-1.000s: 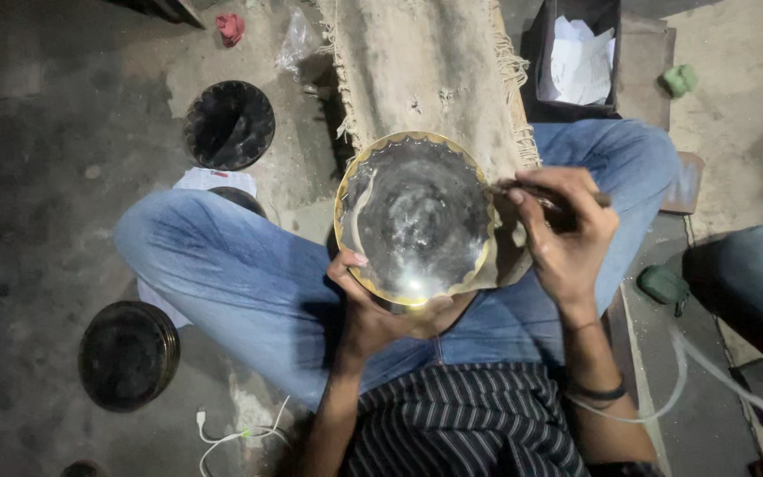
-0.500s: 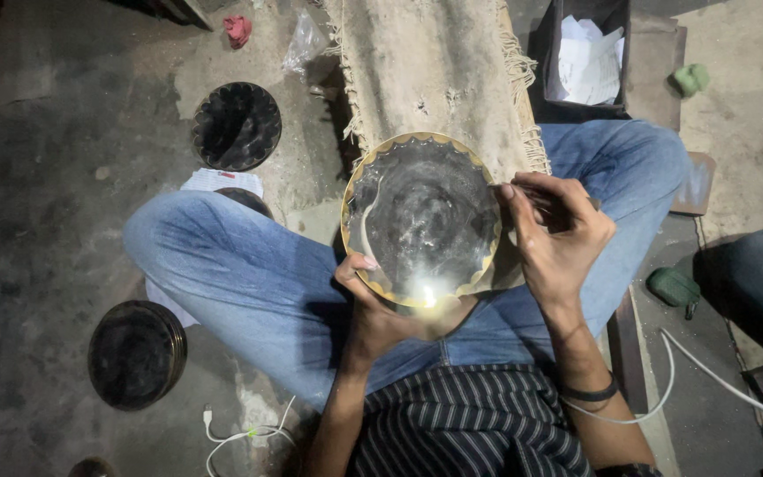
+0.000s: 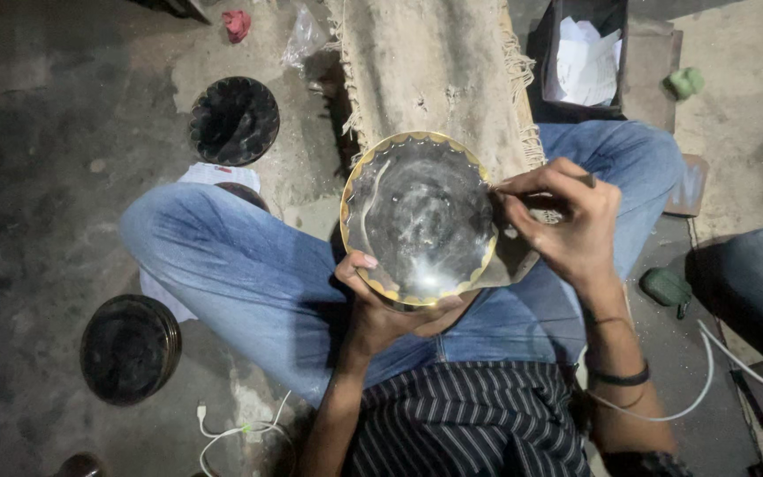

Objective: The person sits cross-legged on the floor with a brass-rimmed metal plate resting on a cloth pad on their lap. They hold a small hand engraving tool and repeatedly work along the plate's scalloped rim, rotating the plate to reach new sections, then lift the plate up at the end.

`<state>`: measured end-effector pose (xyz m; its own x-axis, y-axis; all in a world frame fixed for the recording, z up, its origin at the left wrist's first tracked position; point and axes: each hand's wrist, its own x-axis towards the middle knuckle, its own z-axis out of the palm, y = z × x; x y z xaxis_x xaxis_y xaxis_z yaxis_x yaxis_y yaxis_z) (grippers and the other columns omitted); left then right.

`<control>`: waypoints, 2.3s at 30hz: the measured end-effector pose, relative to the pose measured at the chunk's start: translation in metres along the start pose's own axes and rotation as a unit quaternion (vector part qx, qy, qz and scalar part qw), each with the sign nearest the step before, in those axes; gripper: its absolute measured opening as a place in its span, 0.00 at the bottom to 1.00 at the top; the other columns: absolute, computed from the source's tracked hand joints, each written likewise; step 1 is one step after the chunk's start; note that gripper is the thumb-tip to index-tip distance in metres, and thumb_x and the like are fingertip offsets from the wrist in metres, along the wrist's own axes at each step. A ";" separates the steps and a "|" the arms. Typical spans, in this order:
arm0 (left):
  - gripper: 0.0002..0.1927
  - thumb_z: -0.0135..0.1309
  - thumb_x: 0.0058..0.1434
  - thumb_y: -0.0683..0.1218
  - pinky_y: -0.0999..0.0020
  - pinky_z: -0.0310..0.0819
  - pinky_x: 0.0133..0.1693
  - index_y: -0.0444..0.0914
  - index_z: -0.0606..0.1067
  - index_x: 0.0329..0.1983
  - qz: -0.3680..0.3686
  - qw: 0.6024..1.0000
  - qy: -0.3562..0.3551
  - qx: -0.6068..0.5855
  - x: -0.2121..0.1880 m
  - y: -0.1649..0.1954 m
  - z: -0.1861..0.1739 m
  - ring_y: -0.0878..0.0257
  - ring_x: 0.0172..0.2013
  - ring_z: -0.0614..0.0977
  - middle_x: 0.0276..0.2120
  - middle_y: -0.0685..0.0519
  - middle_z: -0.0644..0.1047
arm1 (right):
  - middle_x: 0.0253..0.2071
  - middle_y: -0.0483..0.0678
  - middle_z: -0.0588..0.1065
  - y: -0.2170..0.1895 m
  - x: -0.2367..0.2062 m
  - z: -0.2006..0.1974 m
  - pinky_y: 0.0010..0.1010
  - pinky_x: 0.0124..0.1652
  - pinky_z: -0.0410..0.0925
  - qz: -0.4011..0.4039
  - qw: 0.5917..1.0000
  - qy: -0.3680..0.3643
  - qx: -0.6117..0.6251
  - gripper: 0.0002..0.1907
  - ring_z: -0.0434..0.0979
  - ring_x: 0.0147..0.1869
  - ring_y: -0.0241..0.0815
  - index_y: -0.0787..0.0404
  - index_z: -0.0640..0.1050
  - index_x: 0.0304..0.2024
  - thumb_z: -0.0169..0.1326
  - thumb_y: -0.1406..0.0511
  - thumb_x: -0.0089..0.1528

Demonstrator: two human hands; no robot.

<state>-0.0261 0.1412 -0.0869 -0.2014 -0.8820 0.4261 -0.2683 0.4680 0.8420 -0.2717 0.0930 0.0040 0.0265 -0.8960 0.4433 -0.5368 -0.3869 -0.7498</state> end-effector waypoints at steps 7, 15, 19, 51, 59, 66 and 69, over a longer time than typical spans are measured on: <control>0.55 0.77 0.50 0.54 0.62 0.78 0.56 0.40 0.44 0.60 0.017 1.000 0.012 -0.022 -0.002 -0.004 0.003 0.54 0.60 0.73 0.57 0.45 0.59 | 0.39 0.49 0.81 0.005 0.012 -0.015 0.25 0.43 0.77 -0.022 0.997 -0.064 -0.029 0.08 0.84 0.41 0.37 0.65 0.83 0.40 0.64 0.75 0.58; 0.61 0.80 0.41 0.54 0.58 0.73 0.54 0.35 0.44 0.60 0.024 0.991 0.041 0.125 -0.012 -0.042 0.002 0.50 0.54 0.71 0.52 0.42 0.58 | 0.42 0.43 0.76 -0.018 -0.023 0.023 0.19 0.45 0.75 0.103 0.973 0.147 0.144 0.06 0.81 0.44 0.30 0.66 0.79 0.41 0.59 0.73 0.61; 0.60 0.80 0.43 0.54 0.61 0.75 0.52 0.35 0.43 0.60 0.039 0.993 0.049 0.103 -0.014 -0.035 0.004 0.53 0.52 0.74 0.52 0.43 0.60 | 0.44 0.49 0.79 -0.018 -0.028 0.040 0.21 0.47 0.74 0.082 0.980 0.161 0.080 0.05 0.81 0.45 0.34 0.70 0.81 0.47 0.63 0.76 0.68; 0.53 0.77 0.50 0.53 0.61 0.76 0.50 0.40 0.44 0.59 0.035 0.998 0.041 0.015 0.003 -0.003 0.000 0.56 0.53 0.74 0.54 0.42 0.61 | 0.38 0.48 0.81 -0.011 0.009 -0.009 0.24 0.42 0.77 0.026 0.997 -0.067 -0.018 0.06 0.85 0.41 0.37 0.65 0.83 0.40 0.64 0.73 0.60; 0.51 0.76 0.51 0.54 0.64 0.74 0.46 0.37 0.46 0.56 0.036 0.997 0.062 0.034 0.005 -0.004 0.004 0.60 0.47 0.74 0.49 0.44 0.64 | 0.44 0.51 0.79 -0.023 -0.034 0.027 0.23 0.47 0.75 0.113 0.982 0.145 0.054 0.08 0.83 0.47 0.37 0.70 0.80 0.49 0.60 0.74 0.67; 0.51 0.77 0.51 0.54 0.67 0.76 0.46 0.38 0.47 0.56 0.001 0.998 0.056 0.020 -0.002 -0.006 0.006 0.61 0.46 0.77 0.49 0.46 0.66 | 0.44 0.51 0.80 -0.023 -0.039 0.038 0.23 0.45 0.76 0.102 0.978 0.181 0.026 0.07 0.84 0.45 0.36 0.70 0.80 0.46 0.63 0.75 0.66; 0.51 0.77 0.50 0.53 0.67 0.76 0.46 0.38 0.46 0.56 0.004 0.998 0.054 0.028 -0.001 -0.004 0.005 0.61 0.47 0.77 0.49 0.45 0.65 | 0.45 0.52 0.80 -0.026 -0.038 0.041 0.24 0.45 0.76 0.080 0.978 0.194 -0.003 0.07 0.83 0.45 0.37 0.71 0.80 0.47 0.63 0.75 0.67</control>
<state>-0.0296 0.1405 -0.0926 -0.1014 -0.8773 0.4691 -0.3206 0.4752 0.8194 -0.2240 0.1284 -0.0136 -0.3795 -0.7947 0.4738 -0.5128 -0.2456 -0.8226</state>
